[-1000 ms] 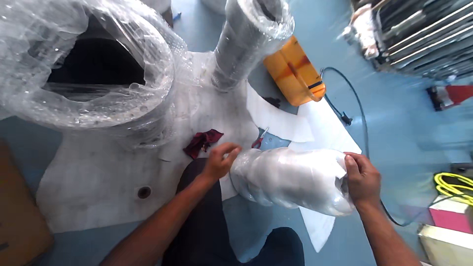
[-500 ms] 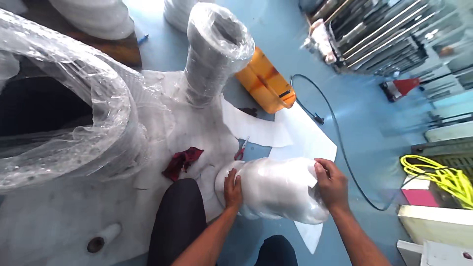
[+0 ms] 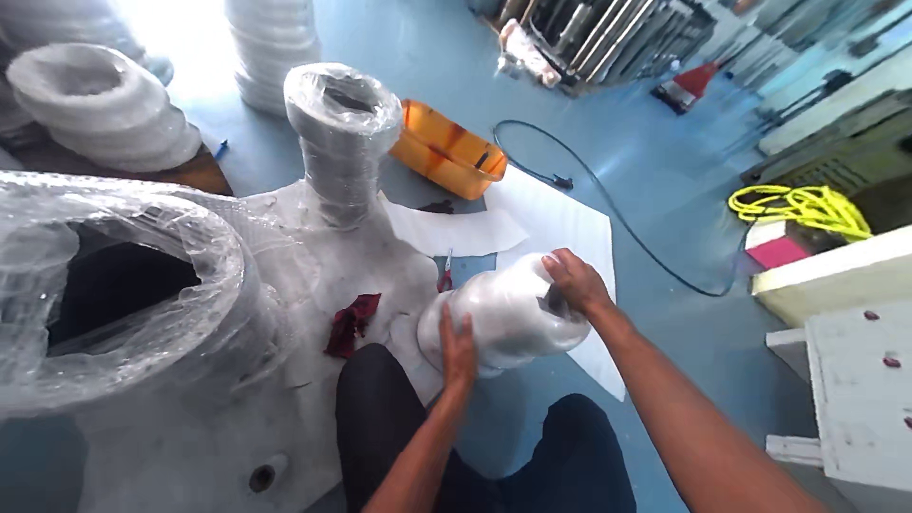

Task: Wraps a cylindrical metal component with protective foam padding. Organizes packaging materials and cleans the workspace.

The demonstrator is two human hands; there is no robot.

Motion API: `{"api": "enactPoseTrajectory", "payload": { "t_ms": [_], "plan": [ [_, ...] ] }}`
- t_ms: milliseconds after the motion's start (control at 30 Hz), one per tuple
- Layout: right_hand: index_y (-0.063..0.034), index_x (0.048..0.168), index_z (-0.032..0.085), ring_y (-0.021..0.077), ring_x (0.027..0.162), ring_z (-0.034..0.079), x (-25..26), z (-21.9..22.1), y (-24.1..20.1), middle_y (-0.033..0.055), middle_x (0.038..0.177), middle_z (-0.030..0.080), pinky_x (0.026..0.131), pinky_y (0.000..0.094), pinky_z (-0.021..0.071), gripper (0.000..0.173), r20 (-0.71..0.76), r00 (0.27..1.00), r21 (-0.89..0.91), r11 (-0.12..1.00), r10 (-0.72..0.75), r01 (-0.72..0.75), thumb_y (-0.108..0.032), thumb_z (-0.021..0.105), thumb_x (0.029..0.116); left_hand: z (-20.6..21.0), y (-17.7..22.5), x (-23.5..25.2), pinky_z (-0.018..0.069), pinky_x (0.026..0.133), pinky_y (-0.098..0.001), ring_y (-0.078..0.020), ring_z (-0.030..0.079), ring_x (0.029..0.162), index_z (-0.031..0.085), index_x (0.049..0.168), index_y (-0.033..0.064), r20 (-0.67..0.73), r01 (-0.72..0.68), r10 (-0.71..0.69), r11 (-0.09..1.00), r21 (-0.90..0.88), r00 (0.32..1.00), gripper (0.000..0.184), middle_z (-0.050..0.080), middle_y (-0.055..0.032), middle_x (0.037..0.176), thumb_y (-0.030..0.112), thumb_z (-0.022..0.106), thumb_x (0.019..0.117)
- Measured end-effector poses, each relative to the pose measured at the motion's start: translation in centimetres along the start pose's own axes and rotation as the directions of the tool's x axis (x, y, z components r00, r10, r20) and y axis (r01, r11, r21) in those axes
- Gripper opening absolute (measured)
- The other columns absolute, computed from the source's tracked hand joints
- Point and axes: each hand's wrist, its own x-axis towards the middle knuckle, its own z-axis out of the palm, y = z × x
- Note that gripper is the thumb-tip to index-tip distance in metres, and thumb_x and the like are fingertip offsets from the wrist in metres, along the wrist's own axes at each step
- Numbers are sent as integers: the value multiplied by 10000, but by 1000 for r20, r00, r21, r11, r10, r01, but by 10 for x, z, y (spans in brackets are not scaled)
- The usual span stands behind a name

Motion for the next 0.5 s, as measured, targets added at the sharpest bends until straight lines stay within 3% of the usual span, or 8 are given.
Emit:
{"api": "enactPoseTrajectory", "payload": {
  "t_ms": [67,133,233,300,400,500],
  "plan": [
    [-22,1369,582,474,1143,632,-28,-1,-5,280,1237,645,908,713,468,558,-32,999,31,999,14,-13,-471,461,1061,16,28,-19,141,1265,-574,-289,162,1576,212,1641,115,156,-160,155,987,21,976,687,191,-112,1706,476,378,1080],
    [-21,1367,586,472,1138,635,-54,2,-10,274,1249,644,895,706,480,558,-87,995,47,998,41,-37,-468,484,1049,37,44,-26,-11,1206,-709,-318,119,1581,327,1614,163,179,-227,206,968,108,962,693,239,-64,1698,567,364,1053],
    [-38,1382,580,494,1143,617,-85,10,-15,279,1265,628,872,707,481,580,-171,976,38,991,134,-129,-502,471,1051,40,43,-31,-21,1198,-716,-302,180,1567,464,1543,182,171,-245,225,963,109,959,672,350,-43,1650,595,376,1019],
    [-19,1395,563,530,1163,590,-106,15,-20,312,1284,603,875,722,465,620,-195,957,43,976,216,-212,-523,444,1054,27,42,-28,10,1200,-714,-298,220,1555,473,1535,175,289,-262,225,960,96,931,648,372,-58,1636,564,362,1029],
    [52,1383,529,573,1179,554,-127,18,-33,370,1295,559,895,724,441,719,-253,908,48,942,333,-331,-575,427,1047,17,52,3,122,1186,-721,-304,318,1513,470,1534,132,541,-252,190,967,40,819,601,416,-108,1604,479,353,1057],
    [113,1324,510,588,1169,544,-133,16,-25,397,1256,548,889,709,445,821,-238,860,33,889,451,-457,-645,448,1014,33,74,36,378,1156,-509,-287,520,1361,503,1470,-10,730,-108,74,994,0,679,501,535,-212,1474,308,376,1104]
  ]
}}
